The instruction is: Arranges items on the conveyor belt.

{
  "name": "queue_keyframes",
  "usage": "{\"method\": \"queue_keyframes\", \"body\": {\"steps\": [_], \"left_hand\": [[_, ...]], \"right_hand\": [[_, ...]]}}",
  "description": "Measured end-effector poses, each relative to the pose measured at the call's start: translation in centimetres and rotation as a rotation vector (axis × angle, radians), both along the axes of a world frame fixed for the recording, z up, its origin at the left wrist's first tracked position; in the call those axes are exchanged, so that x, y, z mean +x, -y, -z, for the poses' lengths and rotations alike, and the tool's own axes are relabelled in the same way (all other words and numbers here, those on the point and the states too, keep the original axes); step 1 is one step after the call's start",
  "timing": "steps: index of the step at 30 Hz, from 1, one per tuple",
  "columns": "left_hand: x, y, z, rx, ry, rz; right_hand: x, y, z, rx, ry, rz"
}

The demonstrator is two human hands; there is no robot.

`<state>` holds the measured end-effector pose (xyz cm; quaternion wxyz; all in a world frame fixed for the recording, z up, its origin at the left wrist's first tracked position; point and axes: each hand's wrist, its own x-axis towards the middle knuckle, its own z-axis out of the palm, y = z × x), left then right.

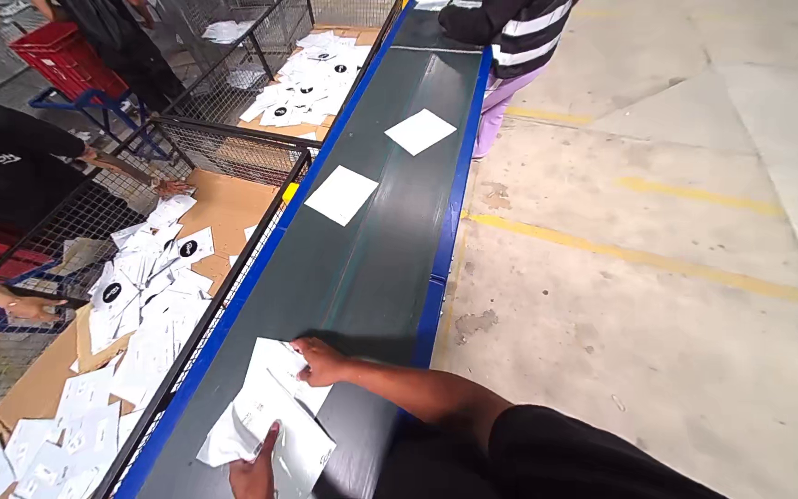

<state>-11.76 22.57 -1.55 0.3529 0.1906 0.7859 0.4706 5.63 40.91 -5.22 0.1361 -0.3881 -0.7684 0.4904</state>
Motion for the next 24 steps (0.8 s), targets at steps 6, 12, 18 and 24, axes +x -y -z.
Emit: {"method": "queue_keyframes", "body": {"steps": [6, 12, 18, 24], "left_hand": [[-2.3, 4.7, 1.0, 0.104, 0.320, -0.227], [-2.8, 7.5, 0.3, 0.158, 0.409, -0.306], [-1.5, 8.1, 0.0, 0.185, 0.409, -0.325], [-0.7, 6.5, 2.1, 0.008, 0.107, -0.207]], "right_hand": [[-3.2, 3.5, 0.5, -0.351, -0.207, 0.127], [-1.9, 4.4, -1.3, -0.328, -0.207, -0.093], [-0.8, 0.3, -4.1, -0.249, -0.104, -0.386], [-1.0, -15.4, -2.4, 0.227, 0.186, 0.163]]}}
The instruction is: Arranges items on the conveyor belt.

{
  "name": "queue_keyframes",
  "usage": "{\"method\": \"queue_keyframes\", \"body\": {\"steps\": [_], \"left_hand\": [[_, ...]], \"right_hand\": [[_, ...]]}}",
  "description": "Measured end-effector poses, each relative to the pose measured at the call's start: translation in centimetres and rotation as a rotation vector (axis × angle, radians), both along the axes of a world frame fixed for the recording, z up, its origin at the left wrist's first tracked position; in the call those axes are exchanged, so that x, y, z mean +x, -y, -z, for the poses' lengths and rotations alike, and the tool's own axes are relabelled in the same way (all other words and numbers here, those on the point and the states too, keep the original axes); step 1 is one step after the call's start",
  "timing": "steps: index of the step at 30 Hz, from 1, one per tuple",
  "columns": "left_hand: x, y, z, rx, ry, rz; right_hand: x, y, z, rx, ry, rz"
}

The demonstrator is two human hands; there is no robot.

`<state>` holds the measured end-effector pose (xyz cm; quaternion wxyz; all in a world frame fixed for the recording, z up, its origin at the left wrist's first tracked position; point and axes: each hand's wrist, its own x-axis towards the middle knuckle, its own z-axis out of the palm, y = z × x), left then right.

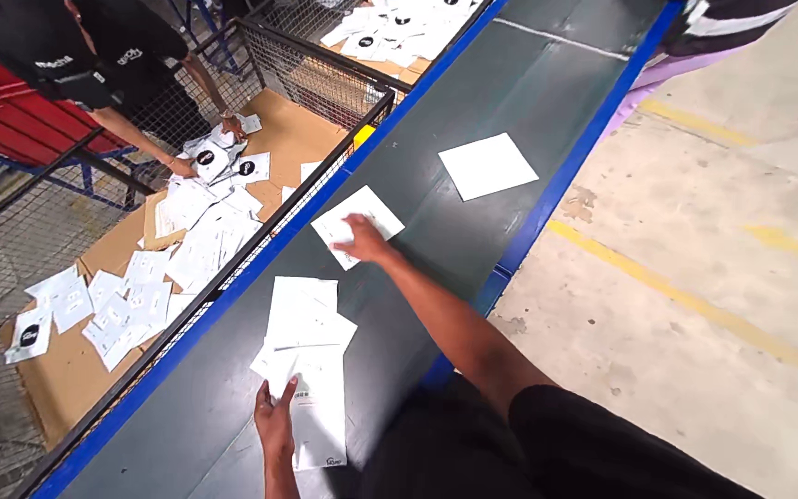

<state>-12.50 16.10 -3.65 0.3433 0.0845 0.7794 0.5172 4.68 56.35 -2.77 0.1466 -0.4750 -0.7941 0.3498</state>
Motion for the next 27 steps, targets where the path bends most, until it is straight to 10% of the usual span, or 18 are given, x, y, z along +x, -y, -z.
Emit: {"method": "queue_keyframes", "body": {"steps": [5, 12, 17, 27], "left_hand": [[-1.0, -2.8, 0.4, -0.230, -0.259, -0.014], [-3.2, -6.1, 1.0, -0.518, -0.467, -0.071], [-8.1, -4.7, 0.7, -0.409, -0.369, -0.159], [-12.4, -12.8, 2.4, -0.199, -0.328, -0.101]], "right_hand": [[-1.1, -3.8, 1.5, 0.019, 0.340, 0.088], [-5.6, 8.3, 2.4, 0.079, 0.268, -0.023], [-8.6, 12.1, 2.4, -0.142, 0.017, 0.094], [-18.7, 15.9, 2.2, -0.270, -0.030, -0.356]]}}
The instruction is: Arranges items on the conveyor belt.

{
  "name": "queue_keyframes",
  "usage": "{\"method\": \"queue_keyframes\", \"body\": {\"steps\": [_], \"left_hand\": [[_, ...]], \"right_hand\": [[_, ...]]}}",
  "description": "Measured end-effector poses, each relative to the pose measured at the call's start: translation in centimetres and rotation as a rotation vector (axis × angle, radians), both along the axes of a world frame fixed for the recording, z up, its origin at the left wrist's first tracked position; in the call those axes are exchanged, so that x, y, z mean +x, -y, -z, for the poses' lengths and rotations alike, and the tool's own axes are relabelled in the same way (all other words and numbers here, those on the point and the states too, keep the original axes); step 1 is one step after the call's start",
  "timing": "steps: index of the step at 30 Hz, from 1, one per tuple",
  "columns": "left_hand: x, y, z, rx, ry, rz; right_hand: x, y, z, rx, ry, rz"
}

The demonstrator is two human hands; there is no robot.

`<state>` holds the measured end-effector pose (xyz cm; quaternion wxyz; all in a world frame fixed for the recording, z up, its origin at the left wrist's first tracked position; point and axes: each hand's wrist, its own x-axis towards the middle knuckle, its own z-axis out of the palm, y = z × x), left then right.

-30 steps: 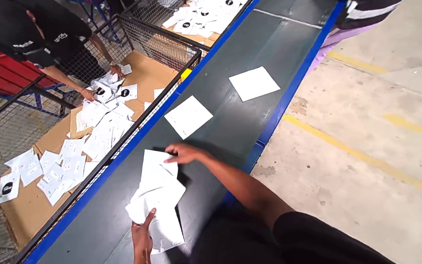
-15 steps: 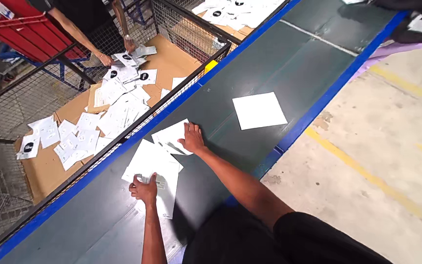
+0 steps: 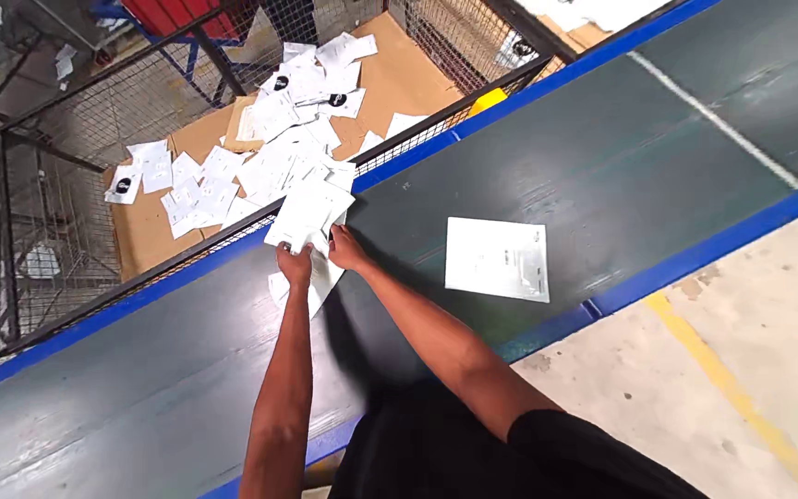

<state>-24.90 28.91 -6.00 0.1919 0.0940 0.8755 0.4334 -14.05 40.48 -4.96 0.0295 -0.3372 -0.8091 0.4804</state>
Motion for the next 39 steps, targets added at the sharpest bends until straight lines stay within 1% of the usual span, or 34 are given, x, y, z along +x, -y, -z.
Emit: {"method": "queue_keyframes", "body": {"steps": [1, 3, 4, 6, 8, 10, 11, 13, 14, 15, 16, 17, 18, 20, 22, 24, 26, 28, 29, 30, 32, 34, 36, 37, 39], "left_hand": [[-0.9, -1.3, 0.4, -0.046, -0.075, 0.038], [-3.3, -4.4, 1.0, -0.113, -0.222, 0.105], [-4.6, -6.0, 1.3, -0.133, -0.290, 0.137], [-7.7, -9.6, 2.1, -0.181, -0.406, 0.215], [-11.9, -13.8, 2.3, -0.254, -0.434, 0.302], [-15.9, -17.4, 1.7, -0.301, -0.415, 0.288], [-17.4, -18.8, 1.0, -0.279, -0.427, 0.248], [-19.2, -20.9, -0.3, -0.175, -0.507, 0.182], [-19.2, -21.3, -1.0, -0.085, -0.535, 0.179], [-18.1, -20.9, -1.4, 0.009, -0.547, 0.198], [-16.5, -19.9, -1.6, 0.109, -0.538, 0.235], [-14.3, -18.5, -1.8, 0.207, -0.511, 0.272], [-11.9, -16.6, -2.0, 0.282, -0.495, 0.285], [-6.5, -11.5, -2.7, 0.363, -0.493, 0.227], [-0.5, -5.1, -3.7, 0.354, -0.440, 0.158], [5.2, 1.5, -4.3, 0.324, -0.371, 0.137], [9.5, 7.8, -4.5, 0.297, -0.345, 0.116], [12.4, 14.7, -4.4, 0.237, -0.347, 0.095], [13.8, 18.1, -4.1, 0.195, -0.363, 0.080], [15.2, 21.6, -3.6, 0.137, -0.382, 0.060], [17.7, 27.9, -2.5, -0.006, -0.428, 0.001], [19.5, 32.4, -1.5, -0.144, -0.458, -0.086], [20.4, 34.8, -0.3, -0.262, -0.494, -0.169], [20.6, 35.1, 0.2, -0.298, -0.518, -0.188], [21.1, 34.7, 1.5, -0.364, -0.579, -0.188]], "right_hand": [[-0.4, -1.0, 0.0, -0.021, -0.039, -0.012], [-0.1, -3.2, -0.2, 0.025, -0.089, -0.028], [1.0, -3.8, -0.6, 0.082, -0.110, -0.030], [4.9, -4.2, -1.4, 0.210, -0.169, -0.013], [10.5, -3.9, -1.9, 0.319, -0.226, 0.033], [17.8, -2.8, -1.5, 0.455, -0.195, 0.114], [21.8, -2.1, -1.1, 0.528, -0.137, 0.145], [28.9, -0.5, -0.2, 0.615, 0.041, 0.133], [31.6, 0.7, 0.5, 0.634, 0.127, 0.102], [33.5, 2.2, 1.3, 0.642, 0.198, 0.059], [34.2, 3.6, 1.9, 0.661, 0.236, 0.018], [33.5, 4.3, 2.2, 0.676, 0.236, -0.012], [31.6, 3.9, 2.4, 0.698, 0.217, -0.045], [24.7, 0.1, 3.1, 0.731, 0.152, -0.103], [15.4, -5.9, 4.4, 0.770, 0.106, -0.118], [6.1, -12.8, 5.0, 0.811, 0.094, -0.021], [-1.3, -18.2, 2.7, 0.741, 0.124, 0.141], [-5.7, -20.1, -1.8, 0.575, 0.066, 0.272], [-6.7, -20.1, -4.2, 0.512, -0.003, 0.282], [-6.9, -19.5, -6.4, 0.462, -0.090, 0.236], [-5.0, -16.0, -10.0, 0.397, -0.234, 0.041], [-0.5, -10.8, -11.2, 0.360, -0.293, -0.153], [6.4, -4.9, -10.2, 0.266, -0.378, -0.283], [10.2, -2.1, -9.0, 0.191, -0.402, -0.307], [18.4, 2.4, -5.7, 0.065, -0.387, -0.272]]}}
